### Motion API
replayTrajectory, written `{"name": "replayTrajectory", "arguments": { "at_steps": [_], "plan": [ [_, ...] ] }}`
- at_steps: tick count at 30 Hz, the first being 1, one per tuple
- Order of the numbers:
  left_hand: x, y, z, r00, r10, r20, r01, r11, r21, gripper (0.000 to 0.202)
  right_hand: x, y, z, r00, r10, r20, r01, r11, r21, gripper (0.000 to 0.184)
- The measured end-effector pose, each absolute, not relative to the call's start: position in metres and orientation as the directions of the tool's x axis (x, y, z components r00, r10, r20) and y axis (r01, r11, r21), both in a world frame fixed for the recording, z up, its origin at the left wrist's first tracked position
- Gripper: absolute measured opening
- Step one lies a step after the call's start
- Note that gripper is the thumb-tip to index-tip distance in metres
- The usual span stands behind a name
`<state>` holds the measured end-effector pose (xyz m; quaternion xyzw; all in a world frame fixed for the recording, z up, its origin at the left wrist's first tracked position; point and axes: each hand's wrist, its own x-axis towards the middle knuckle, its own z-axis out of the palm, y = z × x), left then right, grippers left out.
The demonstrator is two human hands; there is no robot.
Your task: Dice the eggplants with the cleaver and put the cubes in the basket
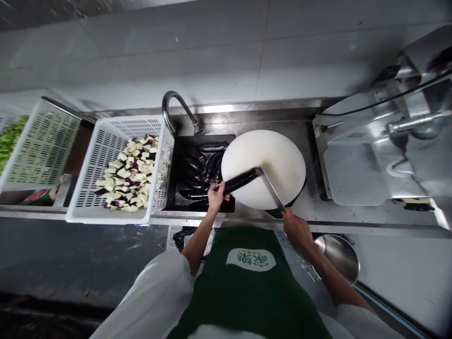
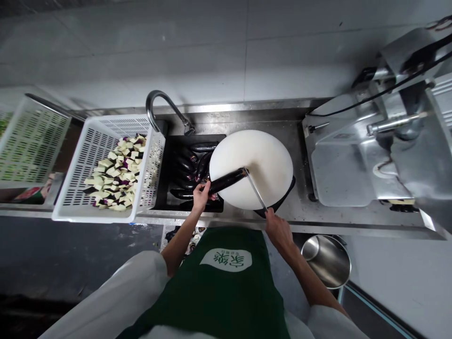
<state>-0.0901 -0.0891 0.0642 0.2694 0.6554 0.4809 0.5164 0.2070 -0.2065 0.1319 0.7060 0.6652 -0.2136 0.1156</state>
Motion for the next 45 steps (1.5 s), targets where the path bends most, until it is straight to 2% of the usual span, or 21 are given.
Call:
{"name": "replayTrajectory", "arguments": {
  "at_steps": [8,16,24,27,30,33,35,38,41,43,45],
  "plan": [
    [-0.091,-0.088,0.083,-0.297,0.865,-0.406,-0.037,0.414,0.910,0.058,0.199,-0.200,0.136,-0.008,0.868,-0.496,0.993,-0.051,-0.106,0.018],
    [-0.096,-0.079,0.088,-0.256,0.895,-0.365,0.063,0.392,0.918,0.045,0.194,-0.183,0.152,-0.019,0.846,-0.533,0.994,-0.041,-0.101,0.026],
    [-0.109,-0.075,0.070,-0.147,0.908,-0.393,0.003,0.398,0.917,0.048,0.194,-0.123,0.142,-0.082,0.834,-0.546,0.980,-0.033,-0.199,0.023],
    [-0.109,-0.076,0.065,-0.203,0.904,-0.375,-0.037,0.376,0.926,0.052,0.190,-0.111,0.131,-0.076,0.833,-0.548,0.973,-0.058,-0.223,0.025],
    [-0.110,-0.072,0.075,-0.392,0.879,-0.272,-0.079,0.262,0.962,0.057,0.189,-0.109,0.121,-0.061,0.837,-0.544,0.969,-0.081,-0.233,0.027],
    [-0.106,-0.059,0.103,-0.457,0.889,-0.028,0.010,0.036,0.999,0.059,0.194,-0.111,0.116,-0.052,0.845,-0.531,0.968,-0.087,-0.234,0.028],
    [-0.096,-0.047,0.125,-0.348,0.925,0.151,0.108,-0.120,0.987,0.059,0.199,-0.112,0.114,-0.038,0.851,-0.524,0.970,-0.095,-0.225,0.029],
    [-0.070,-0.028,0.141,-0.002,0.958,0.288,0.307,-0.274,0.912,0.048,0.208,-0.117,0.114,0.008,0.860,-0.510,0.972,-0.126,-0.198,0.030],
    [-0.044,-0.015,0.132,0.337,0.925,0.174,0.552,-0.344,0.760,0.035,0.215,-0.128,0.116,0.064,0.855,-0.514,0.971,-0.171,-0.165,0.030],
    [-0.037,-0.010,0.118,0.439,0.897,0.040,0.700,-0.369,0.612,0.032,0.214,-0.139,0.119,0.082,0.847,-0.525,0.973,-0.183,-0.144,0.029],
    [-0.039,-0.010,0.106,0.461,0.885,-0.059,0.787,-0.378,0.488,0.033,0.209,-0.152,0.124,0.092,0.844,-0.529,0.974,-0.186,-0.128,0.028]
  ]
}}
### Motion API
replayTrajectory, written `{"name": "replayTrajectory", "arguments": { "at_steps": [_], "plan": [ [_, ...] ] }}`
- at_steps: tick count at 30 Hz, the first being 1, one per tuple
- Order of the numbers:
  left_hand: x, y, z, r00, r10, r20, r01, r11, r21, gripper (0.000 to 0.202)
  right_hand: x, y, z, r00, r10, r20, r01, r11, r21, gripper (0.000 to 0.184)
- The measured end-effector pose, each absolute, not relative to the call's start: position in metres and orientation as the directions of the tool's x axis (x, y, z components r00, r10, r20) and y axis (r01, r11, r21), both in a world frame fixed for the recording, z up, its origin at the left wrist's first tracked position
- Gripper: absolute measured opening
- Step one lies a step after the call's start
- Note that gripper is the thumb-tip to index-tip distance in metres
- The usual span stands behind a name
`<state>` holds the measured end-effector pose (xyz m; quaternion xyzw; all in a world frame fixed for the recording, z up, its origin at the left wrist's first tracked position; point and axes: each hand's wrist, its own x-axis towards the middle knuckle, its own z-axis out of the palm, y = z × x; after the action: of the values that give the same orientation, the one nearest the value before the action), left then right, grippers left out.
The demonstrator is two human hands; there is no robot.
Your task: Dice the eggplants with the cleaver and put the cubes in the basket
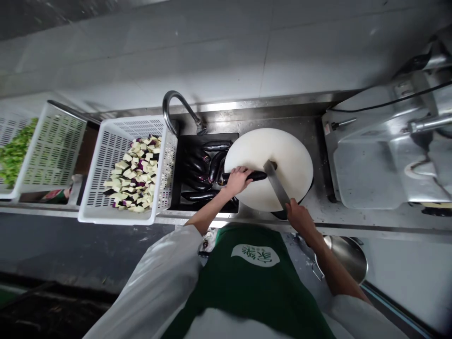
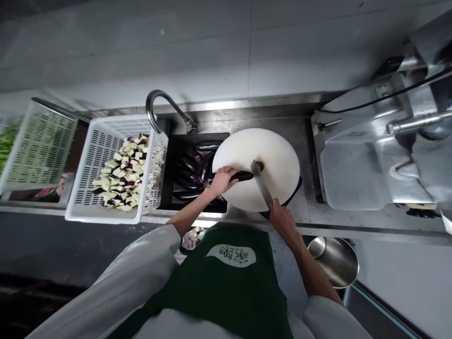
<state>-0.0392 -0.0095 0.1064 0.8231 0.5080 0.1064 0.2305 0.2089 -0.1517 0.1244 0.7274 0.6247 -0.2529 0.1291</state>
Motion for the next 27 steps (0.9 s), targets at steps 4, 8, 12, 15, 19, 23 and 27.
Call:
{"name": "replayTrajectory", "arguments": {
  "at_steps": [4,8,12,15,19,23,27],
  "plan": [
    [-0.050,-0.011,0.095,0.423,0.902,-0.085,0.838,-0.354,0.415,0.035,0.189,-0.175,0.140,0.103,0.837,-0.538,0.965,-0.216,-0.151,0.025],
    [-0.049,-0.014,0.091,0.422,0.903,-0.076,0.854,-0.368,0.369,0.036,0.178,-0.185,0.153,0.089,0.805,-0.587,0.955,-0.237,-0.180,0.023],
    [-0.047,-0.011,0.087,0.449,0.891,-0.067,0.838,-0.394,0.377,0.035,0.175,-0.167,0.148,0.069,0.809,-0.584,0.959,-0.215,-0.185,0.024],
    [-0.049,-0.008,0.088,0.459,0.886,-0.068,0.818,-0.391,0.422,0.033,0.170,-0.139,0.135,0.057,0.806,-0.589,0.954,-0.219,-0.207,0.027],
    [-0.056,-0.011,0.092,0.465,0.881,-0.093,0.806,-0.378,0.455,0.038,0.167,-0.121,0.129,0.056,0.807,-0.588,0.955,-0.215,-0.204,0.030],
    [-0.065,0.004,0.093,0.362,0.927,-0.100,0.849,-0.284,0.446,0.039,0.182,-0.143,0.141,0.062,0.858,-0.510,0.948,-0.211,-0.240,0.031],
    [-0.055,0.041,0.092,0.246,0.969,-0.023,0.861,-0.207,0.464,0.041,0.208,-0.177,0.150,0.264,0.865,-0.427,0.898,-0.382,-0.219,0.033]
  ]
}}
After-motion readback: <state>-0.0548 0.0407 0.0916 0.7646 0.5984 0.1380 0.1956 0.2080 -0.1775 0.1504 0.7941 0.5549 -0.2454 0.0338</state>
